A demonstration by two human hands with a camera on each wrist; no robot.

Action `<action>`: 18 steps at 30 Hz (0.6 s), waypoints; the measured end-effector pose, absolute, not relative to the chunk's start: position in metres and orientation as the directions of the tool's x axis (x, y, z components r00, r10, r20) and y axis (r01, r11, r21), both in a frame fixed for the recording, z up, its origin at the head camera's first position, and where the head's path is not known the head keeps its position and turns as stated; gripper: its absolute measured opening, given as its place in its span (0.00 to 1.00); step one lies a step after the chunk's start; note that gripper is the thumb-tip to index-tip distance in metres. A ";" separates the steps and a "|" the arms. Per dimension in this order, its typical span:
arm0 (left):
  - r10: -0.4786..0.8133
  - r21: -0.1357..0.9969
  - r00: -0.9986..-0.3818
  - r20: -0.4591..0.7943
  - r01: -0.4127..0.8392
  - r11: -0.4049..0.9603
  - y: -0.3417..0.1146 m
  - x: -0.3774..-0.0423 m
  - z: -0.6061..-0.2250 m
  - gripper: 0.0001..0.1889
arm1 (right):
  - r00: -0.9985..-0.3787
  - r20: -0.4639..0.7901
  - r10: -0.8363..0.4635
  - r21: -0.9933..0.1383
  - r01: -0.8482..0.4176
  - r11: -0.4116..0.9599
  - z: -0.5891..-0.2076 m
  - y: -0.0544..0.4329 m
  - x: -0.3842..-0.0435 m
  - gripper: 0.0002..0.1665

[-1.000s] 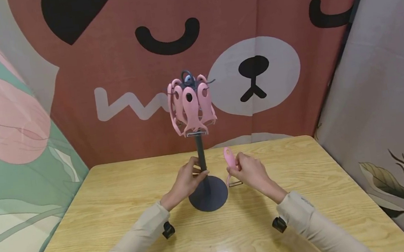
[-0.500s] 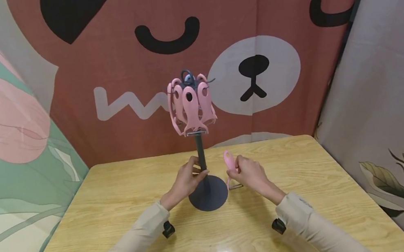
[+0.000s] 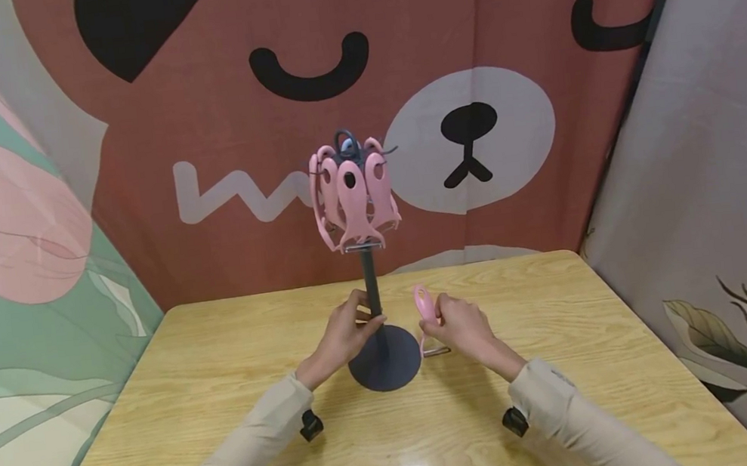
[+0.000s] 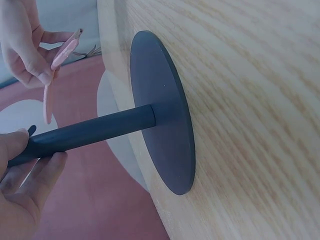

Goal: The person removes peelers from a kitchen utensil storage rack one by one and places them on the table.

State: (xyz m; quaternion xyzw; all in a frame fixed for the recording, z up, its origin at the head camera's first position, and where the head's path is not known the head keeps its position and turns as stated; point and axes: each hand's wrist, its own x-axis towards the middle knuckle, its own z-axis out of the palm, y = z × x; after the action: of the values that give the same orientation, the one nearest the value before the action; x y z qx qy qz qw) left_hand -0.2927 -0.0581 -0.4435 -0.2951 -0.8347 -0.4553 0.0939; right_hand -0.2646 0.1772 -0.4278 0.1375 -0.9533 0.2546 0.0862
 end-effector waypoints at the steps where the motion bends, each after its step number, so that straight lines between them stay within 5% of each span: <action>1: 0.407 0.704 -0.807 0.428 0.580 0.410 -0.058 -0.293 -0.444 0.15 | -0.951 0.224 -0.215 -0.461 -0.297 0.836 -0.428 0.177 -0.265 0.18; 18: 0.409 0.703 -0.802 0.435 0.587 0.402 -0.058 -0.294 -0.447 0.14 | -0.969 0.080 -0.235 -0.434 -0.246 0.867 -0.442 0.178 -0.269 0.18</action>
State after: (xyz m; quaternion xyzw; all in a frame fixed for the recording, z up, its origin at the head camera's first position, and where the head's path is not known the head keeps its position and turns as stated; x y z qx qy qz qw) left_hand -0.2945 -0.0581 -0.4466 -0.2994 -0.8315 -0.4577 0.0970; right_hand -0.2686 0.1776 -0.4420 0.1244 -0.9661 0.2259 0.0120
